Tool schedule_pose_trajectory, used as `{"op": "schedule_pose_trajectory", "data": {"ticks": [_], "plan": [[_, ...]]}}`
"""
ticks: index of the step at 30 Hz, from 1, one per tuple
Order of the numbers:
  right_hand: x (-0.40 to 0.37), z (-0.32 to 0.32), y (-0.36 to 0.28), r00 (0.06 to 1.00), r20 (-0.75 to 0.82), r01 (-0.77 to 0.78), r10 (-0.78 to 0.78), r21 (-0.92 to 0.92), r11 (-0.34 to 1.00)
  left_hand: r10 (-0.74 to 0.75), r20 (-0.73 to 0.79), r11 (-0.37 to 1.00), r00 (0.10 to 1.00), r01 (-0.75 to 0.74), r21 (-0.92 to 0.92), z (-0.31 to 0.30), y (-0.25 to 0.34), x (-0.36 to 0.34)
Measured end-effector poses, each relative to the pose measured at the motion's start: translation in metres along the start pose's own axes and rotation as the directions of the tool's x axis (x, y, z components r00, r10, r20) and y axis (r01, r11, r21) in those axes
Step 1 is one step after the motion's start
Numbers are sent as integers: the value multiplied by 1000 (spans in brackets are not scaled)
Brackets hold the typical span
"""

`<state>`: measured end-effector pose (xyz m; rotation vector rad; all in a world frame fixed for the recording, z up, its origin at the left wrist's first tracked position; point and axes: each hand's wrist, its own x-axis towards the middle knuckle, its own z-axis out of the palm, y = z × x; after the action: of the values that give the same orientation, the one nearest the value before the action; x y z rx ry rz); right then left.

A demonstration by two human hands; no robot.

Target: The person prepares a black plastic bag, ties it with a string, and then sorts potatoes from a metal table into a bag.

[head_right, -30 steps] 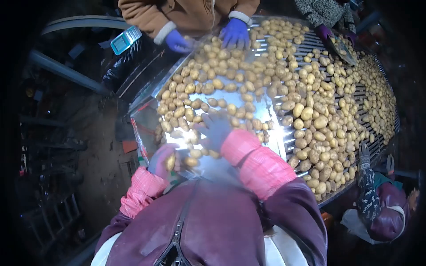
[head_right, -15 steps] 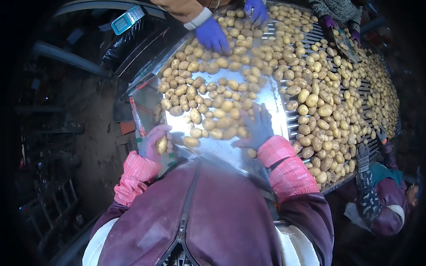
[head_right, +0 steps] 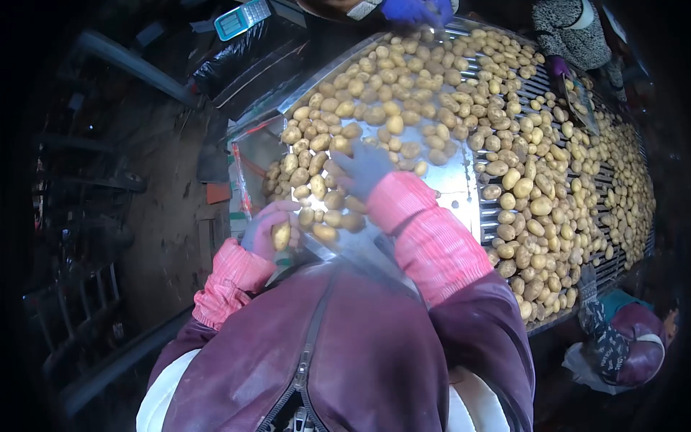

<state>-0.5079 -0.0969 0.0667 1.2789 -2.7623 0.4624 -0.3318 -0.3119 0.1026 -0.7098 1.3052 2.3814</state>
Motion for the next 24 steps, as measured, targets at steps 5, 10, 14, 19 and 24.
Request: {"op": "schedule_pose_trajectory", "data": {"ticks": [5, 10, 14, 19, 24], "plan": [[10, 15, 6, 993, 80, -89, 81, 106, 990, -1, 33, 997, 999, 4, -74, -1, -1, 1], [1, -20, -6, 988, -47, -121, 145, 335, 934, 308, 91, 878, 947, -320, 356, 27, 4, -4], [-28, -68, -16, 979, -3, -124, 202, 783, 610, -24, 306, 928, 952, 135, -348, 25, 10, 11], [-144, -63, 19, 916, 271, -330, 296, 89, 940, -69, 304, 886, 950, 199, -419, 9, 6, -2], [-171, -45, -7, 804, 397, -499, 442, 46, 865, -68, 195, 897, 978, 145, -417, -18, -1, -3]]}}
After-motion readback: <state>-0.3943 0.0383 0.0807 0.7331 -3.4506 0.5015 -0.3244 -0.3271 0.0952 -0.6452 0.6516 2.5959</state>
